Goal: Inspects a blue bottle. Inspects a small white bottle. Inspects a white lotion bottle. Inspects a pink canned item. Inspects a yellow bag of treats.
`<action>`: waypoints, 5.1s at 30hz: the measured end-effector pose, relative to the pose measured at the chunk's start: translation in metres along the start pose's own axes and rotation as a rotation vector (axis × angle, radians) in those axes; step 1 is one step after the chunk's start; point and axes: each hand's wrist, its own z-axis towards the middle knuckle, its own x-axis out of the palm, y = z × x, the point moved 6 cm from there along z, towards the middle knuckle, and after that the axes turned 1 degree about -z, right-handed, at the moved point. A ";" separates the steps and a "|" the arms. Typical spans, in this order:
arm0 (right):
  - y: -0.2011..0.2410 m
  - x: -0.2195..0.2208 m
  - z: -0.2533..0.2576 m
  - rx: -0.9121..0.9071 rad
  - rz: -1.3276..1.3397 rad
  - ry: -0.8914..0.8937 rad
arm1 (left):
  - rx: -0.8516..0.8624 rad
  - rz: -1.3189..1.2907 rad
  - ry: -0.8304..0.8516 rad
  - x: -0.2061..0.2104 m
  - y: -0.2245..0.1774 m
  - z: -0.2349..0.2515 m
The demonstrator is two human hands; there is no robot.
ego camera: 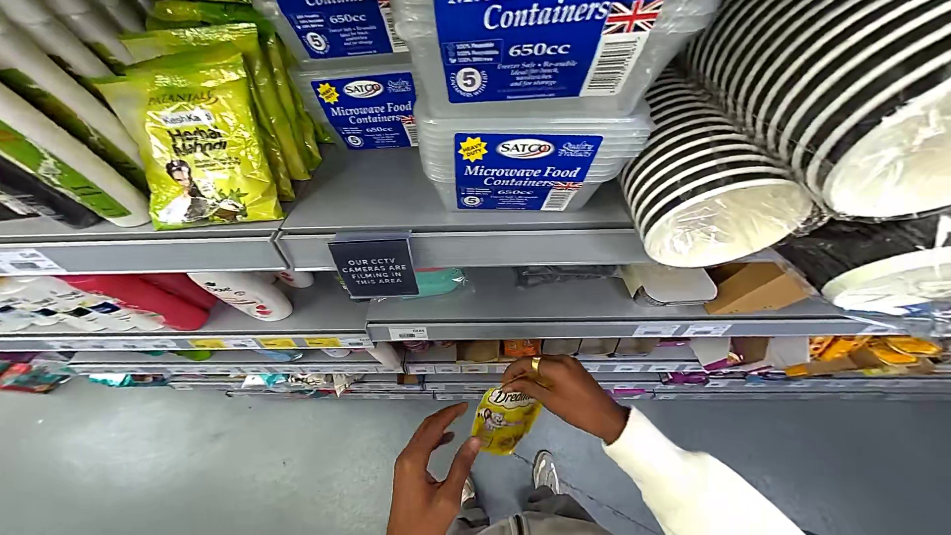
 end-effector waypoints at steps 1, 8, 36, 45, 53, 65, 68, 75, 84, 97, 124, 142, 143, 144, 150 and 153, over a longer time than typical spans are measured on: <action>0.012 -0.011 -0.002 0.018 0.097 0.027 | 0.036 -0.040 0.050 0.005 -0.004 0.004; 0.048 -0.068 -0.004 0.167 0.471 -0.071 | 0.099 -0.388 0.140 0.032 -0.034 0.024; 0.037 -0.067 -0.086 0.516 0.974 -0.485 | -0.175 -0.473 -0.167 0.043 -0.080 0.042; 0.040 -0.068 -0.085 0.536 1.038 -0.526 | -0.113 -0.443 -0.142 0.041 -0.091 0.039; 0.045 -0.065 -0.083 0.514 1.060 -0.508 | -0.090 -0.448 -0.152 0.035 -0.095 0.037; 0.051 -0.067 -0.083 0.498 1.063 -0.502 | -0.102 -0.466 -0.167 0.030 -0.101 0.034; 0.052 -0.067 -0.083 0.495 1.058 -0.502 | -0.092 -0.478 -0.157 0.029 -0.101 0.034; 0.054 -0.066 -0.082 0.498 1.050 -0.500 | -0.088 -0.480 -0.168 0.027 -0.102 0.033; 0.055 -0.067 -0.082 0.476 1.079 -0.493 | -0.069 -0.473 -0.167 0.025 -0.105 0.032; 0.058 -0.069 -0.082 0.468 1.025 -0.528 | -0.023 -0.434 -0.169 0.022 -0.105 0.034; 0.055 -0.077 -0.075 0.345 0.835 -0.496 | 0.036 -0.384 -0.085 0.020 -0.101 0.042; 0.054 -0.082 -0.076 0.283 0.884 -0.404 | 0.017 -0.487 0.080 0.017 -0.101 0.041; 0.054 -0.081 -0.076 0.289 0.883 -0.405 | 0.012 -0.493 0.083 0.017 -0.101 0.041; 0.054 -0.081 -0.076 0.292 0.883 -0.406 | 0.008 -0.496 0.083 0.017 -0.101 0.041; 0.053 -0.079 -0.077 0.317 0.895 -0.406 | -0.010 -0.497 0.091 0.017 -0.100 0.041; 0.053 -0.078 -0.077 0.318 0.899 -0.408 | -0.008 -0.483 0.090 0.016 -0.099 0.041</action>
